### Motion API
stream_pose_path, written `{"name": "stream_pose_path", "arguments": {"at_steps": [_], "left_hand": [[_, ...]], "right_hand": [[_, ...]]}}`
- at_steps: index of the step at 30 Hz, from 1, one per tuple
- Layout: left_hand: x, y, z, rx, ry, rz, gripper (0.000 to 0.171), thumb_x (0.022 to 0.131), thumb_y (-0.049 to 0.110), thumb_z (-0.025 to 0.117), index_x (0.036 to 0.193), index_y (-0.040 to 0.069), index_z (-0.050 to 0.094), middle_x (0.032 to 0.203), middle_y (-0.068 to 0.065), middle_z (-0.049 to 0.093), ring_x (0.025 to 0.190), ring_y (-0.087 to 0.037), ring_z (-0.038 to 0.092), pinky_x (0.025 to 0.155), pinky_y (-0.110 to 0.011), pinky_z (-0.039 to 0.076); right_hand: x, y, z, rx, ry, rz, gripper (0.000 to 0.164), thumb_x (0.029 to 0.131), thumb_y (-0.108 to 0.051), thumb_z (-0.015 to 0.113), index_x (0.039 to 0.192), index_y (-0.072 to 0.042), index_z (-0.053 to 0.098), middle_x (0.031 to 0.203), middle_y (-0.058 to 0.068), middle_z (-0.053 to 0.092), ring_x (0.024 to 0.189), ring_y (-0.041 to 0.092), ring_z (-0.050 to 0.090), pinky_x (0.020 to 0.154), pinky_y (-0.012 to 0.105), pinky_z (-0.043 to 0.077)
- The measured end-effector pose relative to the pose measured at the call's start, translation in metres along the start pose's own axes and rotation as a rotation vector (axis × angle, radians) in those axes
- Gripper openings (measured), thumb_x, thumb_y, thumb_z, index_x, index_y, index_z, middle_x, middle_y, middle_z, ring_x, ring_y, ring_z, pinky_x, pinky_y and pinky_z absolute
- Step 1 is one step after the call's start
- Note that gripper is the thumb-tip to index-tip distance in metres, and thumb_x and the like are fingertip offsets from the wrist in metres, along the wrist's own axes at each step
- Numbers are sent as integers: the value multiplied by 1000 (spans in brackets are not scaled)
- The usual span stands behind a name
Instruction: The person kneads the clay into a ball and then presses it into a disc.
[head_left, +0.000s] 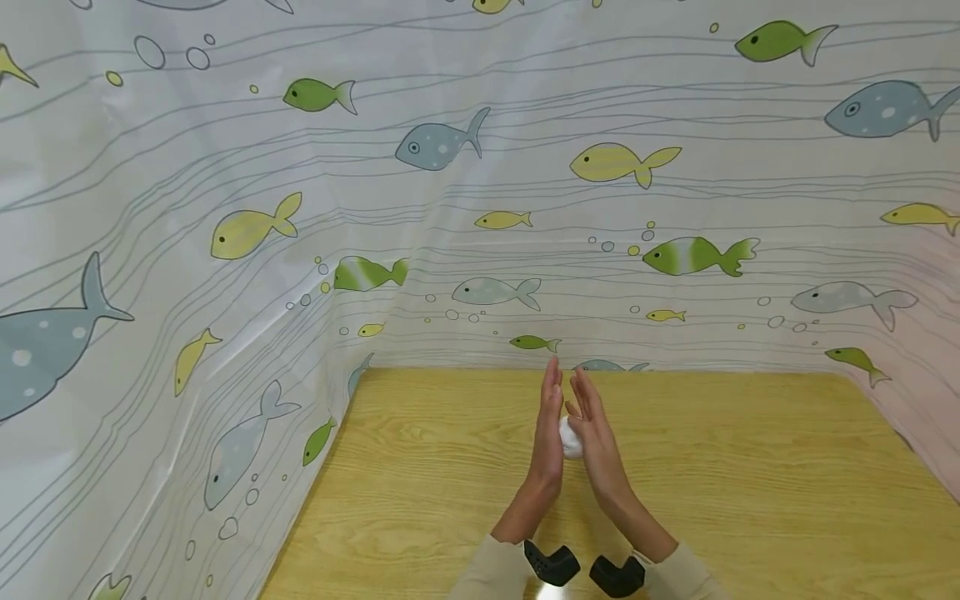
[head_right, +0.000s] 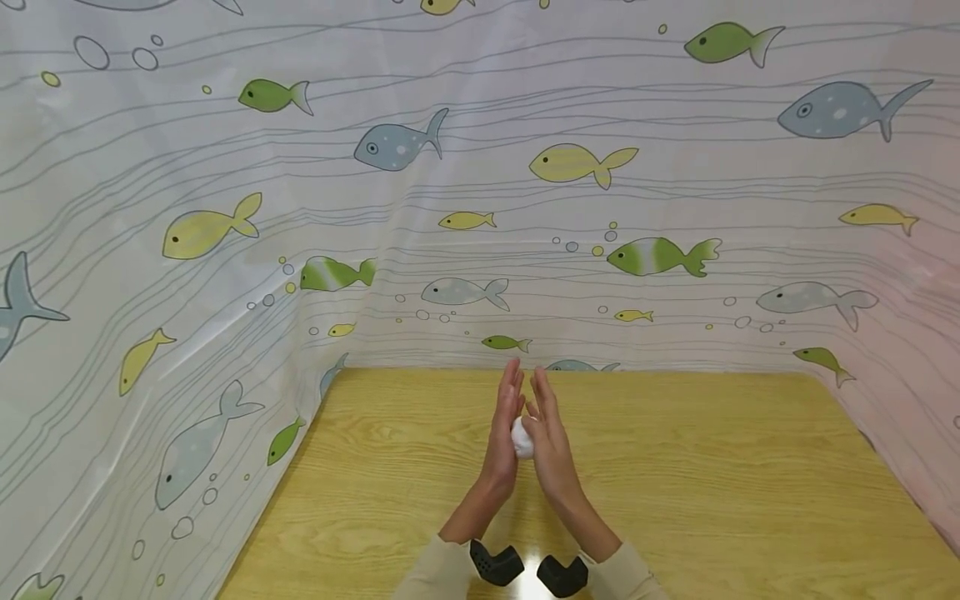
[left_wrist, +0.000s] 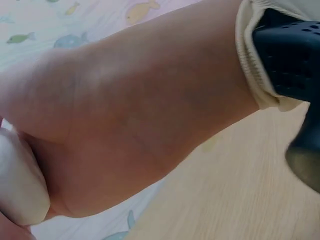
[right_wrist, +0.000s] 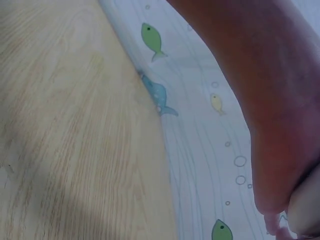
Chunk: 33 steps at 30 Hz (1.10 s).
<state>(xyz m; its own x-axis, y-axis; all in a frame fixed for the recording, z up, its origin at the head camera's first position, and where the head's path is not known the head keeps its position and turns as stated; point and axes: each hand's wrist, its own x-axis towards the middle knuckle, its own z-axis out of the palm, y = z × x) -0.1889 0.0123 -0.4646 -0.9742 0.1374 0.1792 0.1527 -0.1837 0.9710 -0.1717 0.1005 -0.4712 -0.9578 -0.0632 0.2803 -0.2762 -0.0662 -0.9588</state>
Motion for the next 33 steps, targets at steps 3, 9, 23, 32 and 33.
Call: {"name": "stream_pose_path", "arguments": {"at_steps": [3, 9, 23, 32, 33], "left_hand": [[1, 0, -1, -1, 5, 11, 60, 109, 43, 23, 167, 27, 14, 175, -2, 15, 164, -29, 11, 129, -66, 7], [1, -2, -2, 33, 18, -14, 58, 111, 42, 21, 167, 29, 13, 176, 1, 13, 164, -27, 10, 128, -67, 6], [-3, 1, 1, 41, -3, 3, 59, 110, 43, 21, 166, 27, 16, 175, 1, 14, 164, -28, 9, 127, -69, 2], [-3, -11, -4, 111, 7, -35, 58, 111, 41, 17, 167, 25, 12, 176, -1, 10, 164, -31, 4, 128, -67, 1], [-4, -12, -3, 113, -5, -39, 58, 111, 42, 17, 167, 25, 11, 176, 0, 9, 164, -30, 4, 129, -67, 2]], "right_hand": [[-2, 0, -1, 27, -25, -29, 67, 107, -2, 35, 167, -12, 6, 175, 15, 3, 161, 35, 14, 110, 3, 34], [-3, 1, -4, 72, -60, -51, 75, 95, 9, 31, 166, -7, 11, 174, 18, 9, 158, 20, 26, 110, 11, 42], [-7, -1, 0, 14, -33, -28, 60, 105, -3, 26, 164, -6, 20, 174, 15, 16, 158, 39, 19, 113, 7, 35], [-10, 3, 2, 42, -62, -102, 56, 114, -30, 9, 167, -11, 6, 175, 15, 5, 151, -18, 20, 118, 4, 23], [-9, 3, 2, 34, -52, -107, 55, 114, -30, 8, 167, -15, 5, 175, 13, 5, 152, -17, 18, 119, 5, 22]]}}
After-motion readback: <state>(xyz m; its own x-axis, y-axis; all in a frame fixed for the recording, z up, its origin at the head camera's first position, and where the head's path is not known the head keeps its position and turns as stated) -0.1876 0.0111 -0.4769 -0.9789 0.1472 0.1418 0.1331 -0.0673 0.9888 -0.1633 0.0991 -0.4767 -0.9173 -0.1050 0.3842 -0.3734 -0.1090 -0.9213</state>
